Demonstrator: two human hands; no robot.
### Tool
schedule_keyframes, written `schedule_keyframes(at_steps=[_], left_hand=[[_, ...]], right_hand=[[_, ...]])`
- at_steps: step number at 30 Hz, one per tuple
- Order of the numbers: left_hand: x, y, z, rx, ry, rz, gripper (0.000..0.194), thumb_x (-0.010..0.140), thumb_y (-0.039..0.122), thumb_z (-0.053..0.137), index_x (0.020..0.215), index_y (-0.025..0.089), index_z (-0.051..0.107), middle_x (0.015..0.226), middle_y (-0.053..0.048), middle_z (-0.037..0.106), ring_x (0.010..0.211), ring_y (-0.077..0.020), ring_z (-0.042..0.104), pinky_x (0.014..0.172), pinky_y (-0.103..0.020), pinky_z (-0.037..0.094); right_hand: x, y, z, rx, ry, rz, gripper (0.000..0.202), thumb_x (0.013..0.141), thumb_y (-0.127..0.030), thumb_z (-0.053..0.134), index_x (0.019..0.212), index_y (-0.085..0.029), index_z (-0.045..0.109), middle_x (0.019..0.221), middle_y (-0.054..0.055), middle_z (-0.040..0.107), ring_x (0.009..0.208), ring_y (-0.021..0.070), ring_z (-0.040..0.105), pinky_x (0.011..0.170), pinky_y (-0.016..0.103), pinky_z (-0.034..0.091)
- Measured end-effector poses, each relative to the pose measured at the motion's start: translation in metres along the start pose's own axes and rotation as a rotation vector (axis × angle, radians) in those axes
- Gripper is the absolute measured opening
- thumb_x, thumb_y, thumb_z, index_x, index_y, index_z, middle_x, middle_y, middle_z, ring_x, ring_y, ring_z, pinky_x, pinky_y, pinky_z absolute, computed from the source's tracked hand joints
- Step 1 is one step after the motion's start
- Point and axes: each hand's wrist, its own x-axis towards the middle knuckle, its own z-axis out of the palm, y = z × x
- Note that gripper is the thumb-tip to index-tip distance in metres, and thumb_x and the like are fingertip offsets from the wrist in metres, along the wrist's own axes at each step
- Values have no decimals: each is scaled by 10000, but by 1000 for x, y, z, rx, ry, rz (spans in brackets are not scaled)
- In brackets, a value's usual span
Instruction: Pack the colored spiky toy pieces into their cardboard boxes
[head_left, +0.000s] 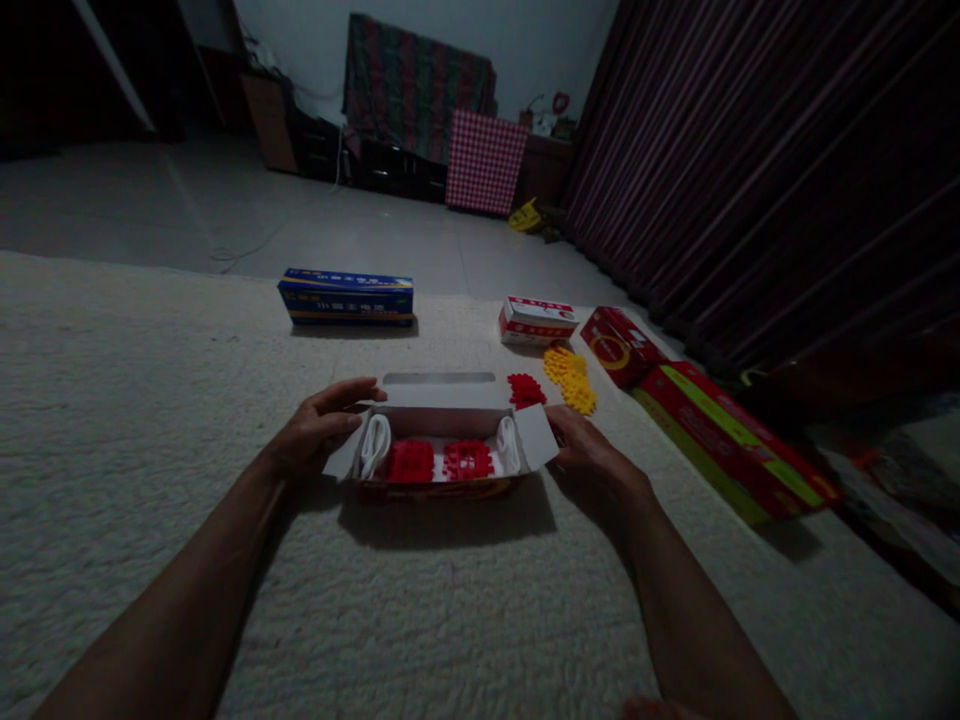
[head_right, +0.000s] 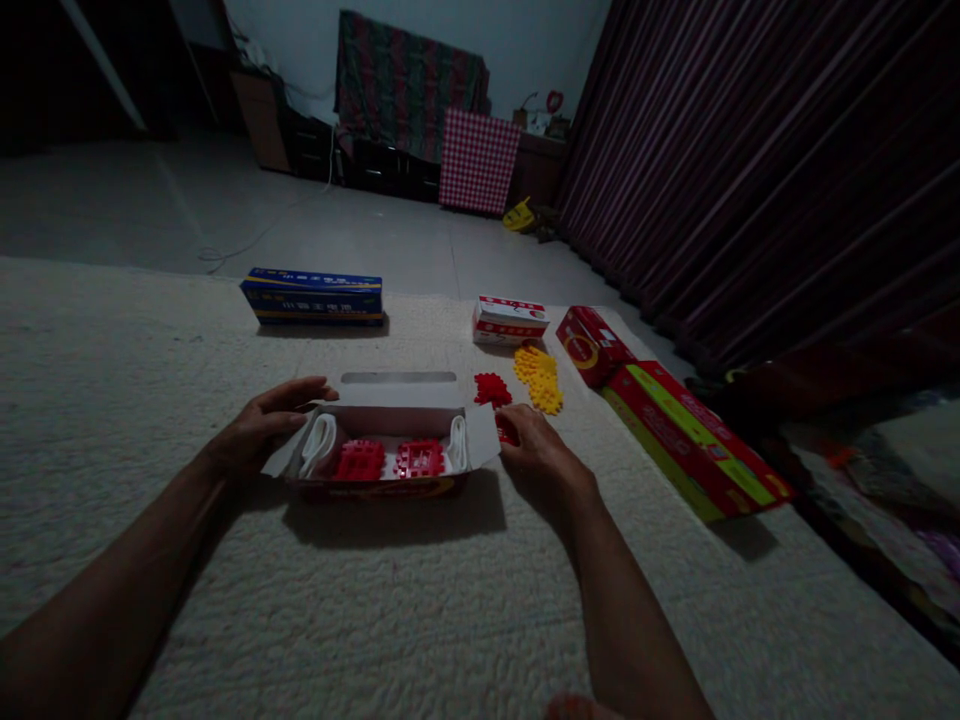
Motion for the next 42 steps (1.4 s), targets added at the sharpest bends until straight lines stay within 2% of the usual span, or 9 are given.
schedule_keyframes(at_steps=[4, 9, 11, 14, 19, 22, 24, 37, 42], left_hand=[[1, -2, -1, 8, -3, 11, 467, 571, 137, 832, 1030, 209, 792, 1072, -94, 763, 927, -272, 711, 795, -378, 579], [3, -5, -4, 2, -31, 32, 477, 578, 153, 834, 1048, 211, 783, 1076, -85, 762, 941, -262, 710, 817, -368, 570], [4, -6, -5, 7, -50, 36, 472, 594, 154, 821, 1060, 221, 778, 1081, -77, 760, 936, -253, 708, 818, -371, 567], [4, -6, -6, 14, -62, 30, 482, 605, 141, 808, 1080, 217, 770, 1084, -74, 757, 895, -234, 703, 782, -364, 564], [2, -3, -3, -33, -58, 18, 469, 583, 136, 825, 1044, 214, 783, 1067, -69, 756, 867, -217, 699, 744, -336, 555], [2, -3, -2, -32, -69, 17, 465, 584, 137, 824, 1039, 219, 784, 1070, -68, 753, 874, -225, 698, 761, -354, 553], [2, -3, -3, -25, -74, 19, 462, 588, 143, 825, 1042, 220, 778, 1071, -72, 752, 875, -235, 698, 771, -368, 549], [5, -8, -7, -31, -93, 37, 465, 604, 139, 828, 1058, 225, 776, 1070, -74, 755, 891, -228, 701, 765, -339, 547], [5, -7, -6, -8, -78, 38, 471, 603, 151, 832, 1064, 232, 781, 1080, -79, 758, 922, -249, 707, 797, -360, 558]], right_hand=[[5, 9, -11, -19, -154, 35, 277, 763, -243, 669, 1035, -214, 718, 1029, 79, 720, 906, 239, 660, 820, 380, 541], [15, 5, -44, -135, 175, -2, 338, 786, -349, 723, 1097, -218, 699, 1082, 130, 714, 974, 301, 683, 867, 476, 551], [19, -19, -59, -124, 252, -67, 386, 829, -402, 701, 1170, -224, 670, 1128, 123, 706, 996, 297, 686, 870, 482, 556], [25, -70, -72, -61, 233, -218, 396, 851, -382, 701, 1216, -238, 646, 1205, 104, 694, 1100, 285, 665, 937, 467, 535], [34, -124, -56, -38, -81, -424, 371, 802, -285, 770, 1153, -226, 667, 1154, 83, 714, 1084, 263, 660, 935, 414, 514], [37, -127, -42, -86, -279, -398, 357, 781, -266, 792, 1118, -219, 684, 1079, 74, 721, 982, 239, 670, 842, 362, 518], [37, -124, -36, -134, -329, -357, 337, 774, -260, 798, 1093, -215, 698, 1047, 74, 719, 928, 233, 667, 787, 341, 509], [34, -127, -31, -187, -361, -295, 235, 740, -243, 822, 921, -202, 679, 927, 54, 682, 797, 194, 617, 688, 300, 468], [36, -116, -46, -67, -193, -326, 81, 838, -235, 693, 910, -210, 667, 894, 41, 693, 792, 179, 631, 715, 296, 480]])
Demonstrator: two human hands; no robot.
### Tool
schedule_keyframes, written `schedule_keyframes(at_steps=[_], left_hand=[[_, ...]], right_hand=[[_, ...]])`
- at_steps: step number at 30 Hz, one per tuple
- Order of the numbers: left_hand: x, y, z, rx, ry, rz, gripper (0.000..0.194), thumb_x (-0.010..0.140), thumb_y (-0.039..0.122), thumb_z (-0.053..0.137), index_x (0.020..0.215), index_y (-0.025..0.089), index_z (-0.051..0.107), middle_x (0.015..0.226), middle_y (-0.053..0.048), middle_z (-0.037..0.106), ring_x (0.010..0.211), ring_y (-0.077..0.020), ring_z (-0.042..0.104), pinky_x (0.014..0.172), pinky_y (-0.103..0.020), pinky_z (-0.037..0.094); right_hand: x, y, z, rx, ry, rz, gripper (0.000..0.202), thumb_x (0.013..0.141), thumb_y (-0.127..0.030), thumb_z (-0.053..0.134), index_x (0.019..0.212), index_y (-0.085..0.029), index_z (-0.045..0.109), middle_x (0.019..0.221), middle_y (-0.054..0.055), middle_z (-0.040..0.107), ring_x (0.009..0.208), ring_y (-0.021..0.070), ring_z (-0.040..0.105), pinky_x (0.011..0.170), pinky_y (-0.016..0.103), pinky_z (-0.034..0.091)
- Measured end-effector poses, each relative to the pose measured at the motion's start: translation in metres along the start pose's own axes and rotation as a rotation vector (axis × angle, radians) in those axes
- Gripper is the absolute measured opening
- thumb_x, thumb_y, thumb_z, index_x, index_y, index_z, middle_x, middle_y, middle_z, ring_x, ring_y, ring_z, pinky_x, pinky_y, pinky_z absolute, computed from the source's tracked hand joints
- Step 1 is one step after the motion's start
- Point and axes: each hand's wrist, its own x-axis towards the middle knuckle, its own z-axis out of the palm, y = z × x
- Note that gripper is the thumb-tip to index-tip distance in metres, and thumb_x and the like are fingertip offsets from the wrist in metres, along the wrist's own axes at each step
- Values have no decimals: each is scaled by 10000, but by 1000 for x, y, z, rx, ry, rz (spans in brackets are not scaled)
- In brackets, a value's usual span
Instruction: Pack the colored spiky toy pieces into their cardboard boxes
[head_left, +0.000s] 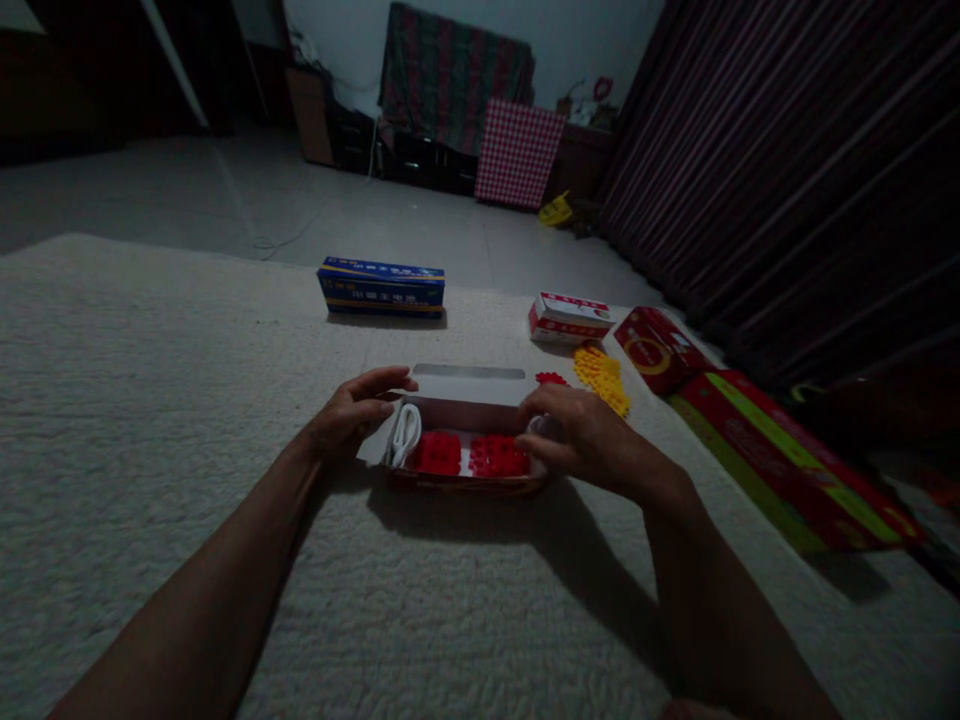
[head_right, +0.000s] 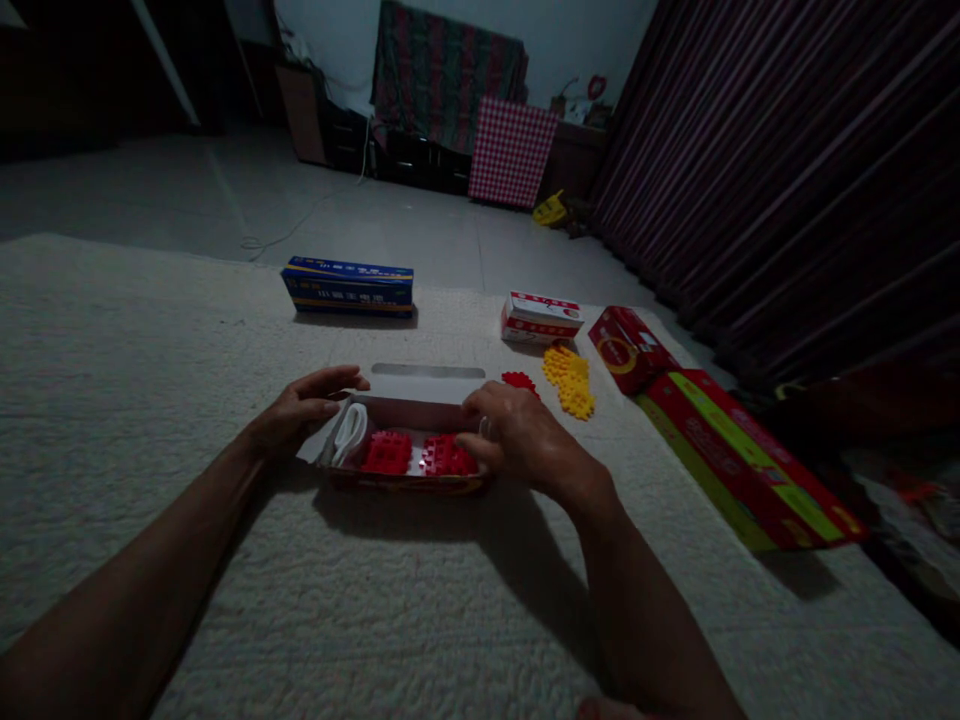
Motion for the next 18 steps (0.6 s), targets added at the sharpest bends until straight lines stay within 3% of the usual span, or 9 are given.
schedule_keyframes(at_steps=[3, 7, 12, 18], left_hand=[[-1, 1, 1, 5, 6, -8, 463, 599, 157, 842, 1053, 229, 788, 1088, -85, 760, 916, -252, 712, 775, -346, 569], [-1, 1, -1, 8, 30, -16, 452, 612, 152, 841, 1054, 227, 792, 1109, -98, 762, 934, -265, 718, 763, -343, 585], [-1, 1, -3, 7, 21, -53, 444, 628, 159, 841, 1058, 262, 796, 1135, -86, 765, 937, -253, 726, 765, -325, 593], [-3, 6, 2, 12, 58, -79, 436, 598, 170, 861, 1021, 260, 804, 1117, -81, 771, 897, -266, 732, 727, -330, 607]], right_hand=[[0, 29, -11, 14, 227, 70, 97, 891, -270, 600, 884, -205, 672, 883, 53, 710, 824, 196, 654, 771, 324, 495], [2, 84, -5, -30, 466, 318, 141, 846, -257, 558, 831, -200, 686, 874, 66, 726, 815, 214, 667, 788, 346, 502], [4, 130, 30, -42, 452, 556, 129, 775, -244, 583, 801, -202, 703, 876, 66, 746, 807, 215, 667, 798, 350, 516], [12, 145, 56, -70, 407, 692, 177, 808, -333, 612, 844, -196, 718, 872, 70, 753, 815, 220, 675, 780, 348, 524]])
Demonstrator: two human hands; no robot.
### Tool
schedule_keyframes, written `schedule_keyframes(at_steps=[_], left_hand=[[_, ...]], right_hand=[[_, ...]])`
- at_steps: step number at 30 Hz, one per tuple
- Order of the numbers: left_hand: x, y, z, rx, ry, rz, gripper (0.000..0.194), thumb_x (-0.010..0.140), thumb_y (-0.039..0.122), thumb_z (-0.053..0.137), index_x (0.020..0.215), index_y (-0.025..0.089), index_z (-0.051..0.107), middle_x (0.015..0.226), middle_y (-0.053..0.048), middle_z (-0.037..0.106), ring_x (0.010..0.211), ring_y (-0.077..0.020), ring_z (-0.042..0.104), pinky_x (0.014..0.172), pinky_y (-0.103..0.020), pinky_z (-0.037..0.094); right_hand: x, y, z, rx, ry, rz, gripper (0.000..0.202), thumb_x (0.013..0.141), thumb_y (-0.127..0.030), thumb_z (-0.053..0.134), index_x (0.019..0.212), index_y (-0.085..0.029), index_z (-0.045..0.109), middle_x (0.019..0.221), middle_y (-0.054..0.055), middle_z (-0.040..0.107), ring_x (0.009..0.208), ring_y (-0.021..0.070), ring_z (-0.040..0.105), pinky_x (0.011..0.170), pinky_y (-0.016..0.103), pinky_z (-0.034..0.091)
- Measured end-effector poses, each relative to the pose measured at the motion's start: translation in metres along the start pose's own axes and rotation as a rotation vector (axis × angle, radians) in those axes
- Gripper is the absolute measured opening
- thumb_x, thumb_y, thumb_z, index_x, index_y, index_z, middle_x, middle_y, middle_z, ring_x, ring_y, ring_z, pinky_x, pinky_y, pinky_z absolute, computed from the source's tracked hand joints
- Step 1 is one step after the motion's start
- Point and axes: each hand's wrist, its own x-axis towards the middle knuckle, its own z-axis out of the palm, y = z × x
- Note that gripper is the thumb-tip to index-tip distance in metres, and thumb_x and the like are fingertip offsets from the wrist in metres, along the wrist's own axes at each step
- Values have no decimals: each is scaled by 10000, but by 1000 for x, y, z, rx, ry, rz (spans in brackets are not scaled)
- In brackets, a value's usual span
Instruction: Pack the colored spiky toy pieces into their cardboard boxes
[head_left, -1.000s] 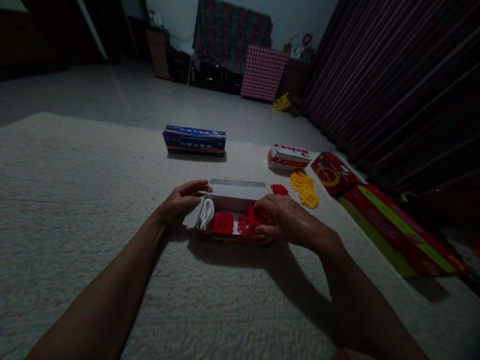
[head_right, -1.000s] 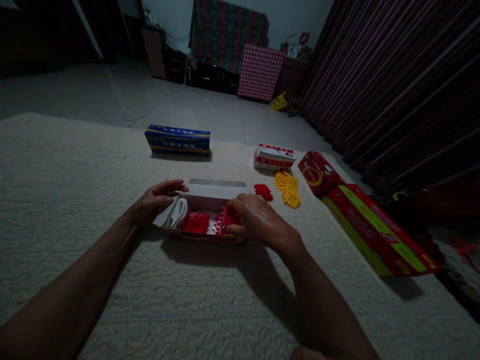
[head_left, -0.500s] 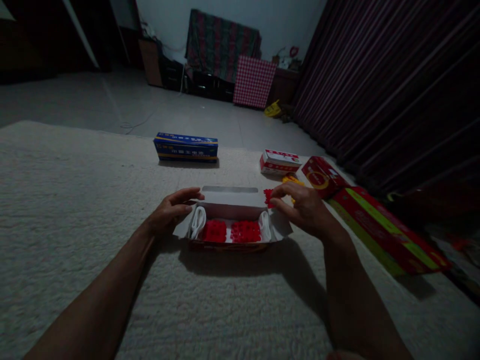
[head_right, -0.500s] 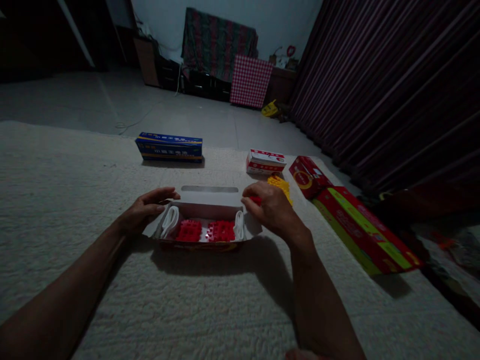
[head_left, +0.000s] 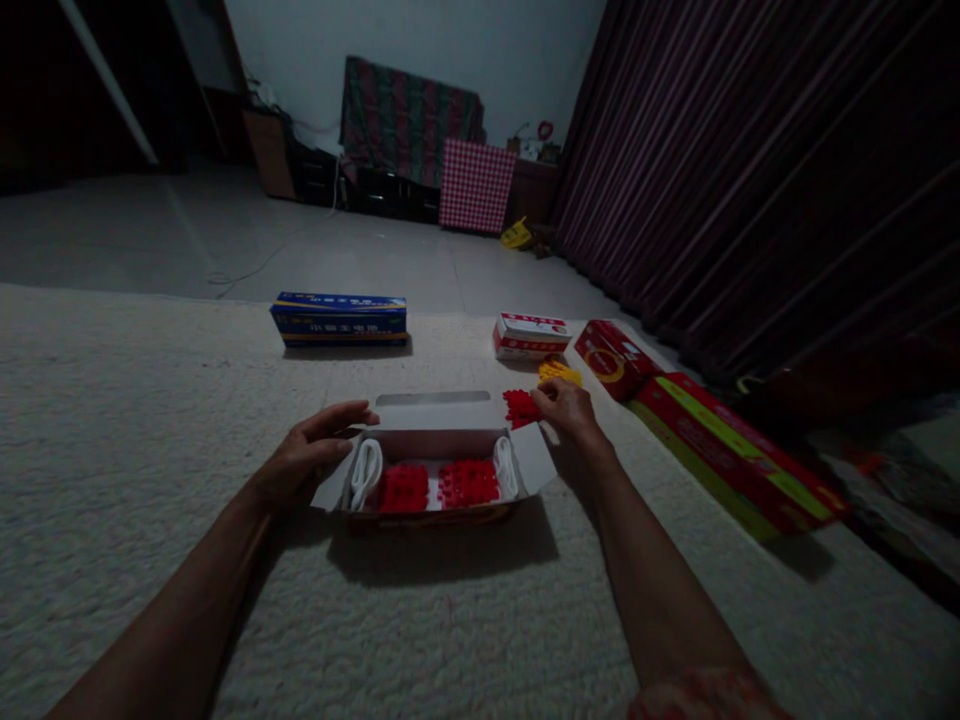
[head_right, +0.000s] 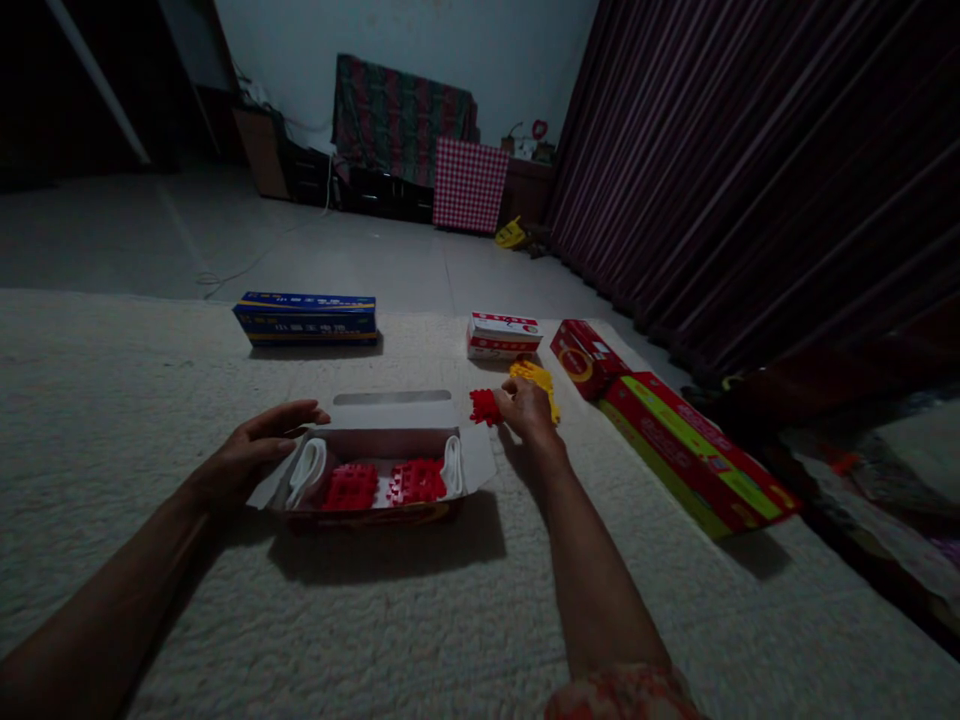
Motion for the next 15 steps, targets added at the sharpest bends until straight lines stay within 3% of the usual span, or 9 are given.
schedule_keyframes(at_steps=[5, 8, 11, 15], left_hand=[[-1, 1, 1, -22, 2, -3, 443, 574, 175, 881, 1004, 254, 811, 1089, -77, 777, 884, -250, 734, 710, -300, 610], [-1, 0, 1, -20, 11, 1, 446, 583, 170, 870, 1017, 248, 805, 1099, -84, 775, 907, -258, 735, 728, -315, 611], [0, -2, 1, -18, 5, 17, 438, 601, 157, 853, 1027, 245, 802, 1101, -84, 773, 924, -248, 730, 753, -315, 601], [1, -4, -1, -11, -7, 33, 449, 610, 151, 843, 1049, 235, 796, 1109, -90, 769, 947, -254, 722, 778, -332, 592]], right_hand=[[23, -15, 10, -150, -130, 27, 384, 784, -502, 686, 967, -170, 742, 958, 144, 763, 868, 266, 703, 709, 326, 513], [35, -28, 13, -236, -295, 81, 434, 761, -522, 710, 968, -142, 753, 977, 162, 769, 902, 274, 716, 689, 299, 500], [41, -40, 13, -292, -441, 149, 397, 734, -471, 742, 903, -113, 767, 934, 168, 773, 904, 281, 723, 680, 286, 498], [41, -46, 12, -279, -478, 172, 243, 686, -348, 777, 737, -111, 760, 805, 152, 759, 810, 290, 727, 665, 307, 506]])
